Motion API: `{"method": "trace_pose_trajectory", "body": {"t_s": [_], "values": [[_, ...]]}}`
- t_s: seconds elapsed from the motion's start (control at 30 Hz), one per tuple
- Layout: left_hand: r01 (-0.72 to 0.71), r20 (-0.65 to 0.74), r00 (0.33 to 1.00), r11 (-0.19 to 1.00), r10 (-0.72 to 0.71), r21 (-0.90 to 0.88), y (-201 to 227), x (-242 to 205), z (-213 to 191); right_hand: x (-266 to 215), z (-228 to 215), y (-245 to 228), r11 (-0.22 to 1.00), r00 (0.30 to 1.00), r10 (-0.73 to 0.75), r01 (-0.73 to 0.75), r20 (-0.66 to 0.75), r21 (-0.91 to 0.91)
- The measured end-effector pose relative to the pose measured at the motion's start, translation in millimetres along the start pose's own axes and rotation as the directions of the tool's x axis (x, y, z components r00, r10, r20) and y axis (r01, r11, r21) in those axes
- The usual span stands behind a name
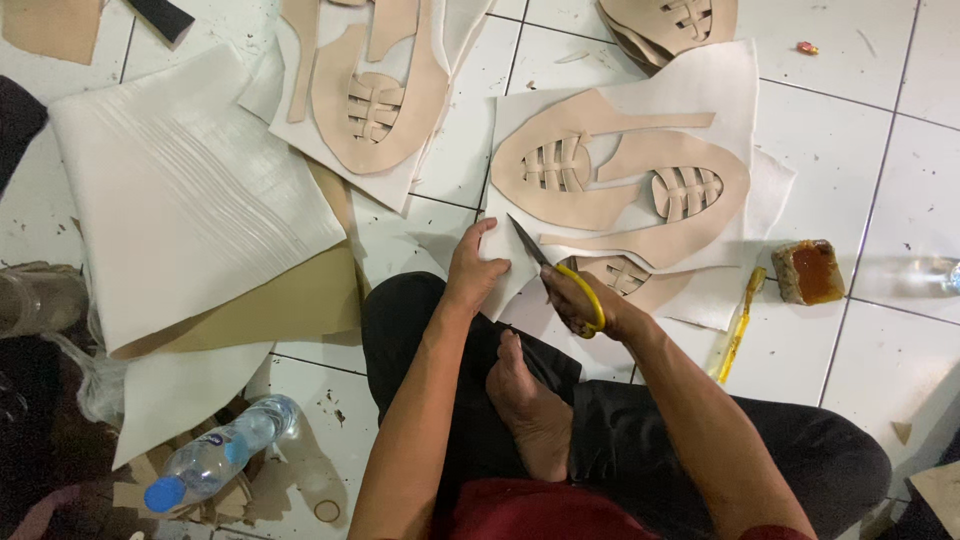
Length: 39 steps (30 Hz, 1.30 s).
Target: The person applies glue to a beige shoe upper using a brush, then places it onto a white insole and presses it down. They then use scissors to trim the excess white material around the shoe upper.
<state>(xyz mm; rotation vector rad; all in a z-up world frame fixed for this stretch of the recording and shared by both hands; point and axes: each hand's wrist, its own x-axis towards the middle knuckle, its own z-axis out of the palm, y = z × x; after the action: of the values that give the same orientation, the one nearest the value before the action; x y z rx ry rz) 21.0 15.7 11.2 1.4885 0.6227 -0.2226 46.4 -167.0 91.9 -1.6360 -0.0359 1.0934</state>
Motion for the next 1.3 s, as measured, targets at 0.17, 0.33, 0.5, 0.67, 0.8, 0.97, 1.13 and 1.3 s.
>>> {"method": "trace_pose_trajectory", "body": {"t_s": [0.17,0.33,0.5,0.67,0.8,0.97,1.13,1.3], "values": [[0.037,-0.061,0.997,0.998,-0.040,-0.051,-5,3,1,27,-26,43,0.982,0.984,0.015,-0.048,0.179,0.183],[0.062,-0.027,0.997,0.991,-0.066,-0.122,20,-12,-1,30,-12,-10,0.995,0.986,0.038,-0.052,0.161,0.081],[0.068,0.005,0.998,0.995,-0.068,-0.067,15,-11,-5,46,-13,-23,0.994,0.991,0.104,-0.100,0.081,-0.052],[0.026,0.055,0.998,0.999,-0.028,0.039,28,-18,-5,43,-2,-52,0.988,0.993,0.071,-0.057,0.090,-0.146],[-0.046,0.164,0.986,0.929,-0.016,0.366,5,-5,-3,55,-7,-44,0.875,0.998,0.017,0.016,0.063,-0.483],[-0.039,0.129,0.990,0.743,-0.064,0.668,-37,10,10,22,3,-39,0.897,0.996,-0.068,0.087,0.061,-0.433],[-0.051,-0.057,0.983,0.559,0.174,0.827,8,-7,4,-39,-8,0,0.947,0.981,-0.194,0.195,0.029,-0.256],[-0.002,-0.292,0.924,0.766,0.247,0.643,56,-12,-23,-67,-56,116,0.974,0.906,-0.219,0.227,-0.362,-0.022]]}}
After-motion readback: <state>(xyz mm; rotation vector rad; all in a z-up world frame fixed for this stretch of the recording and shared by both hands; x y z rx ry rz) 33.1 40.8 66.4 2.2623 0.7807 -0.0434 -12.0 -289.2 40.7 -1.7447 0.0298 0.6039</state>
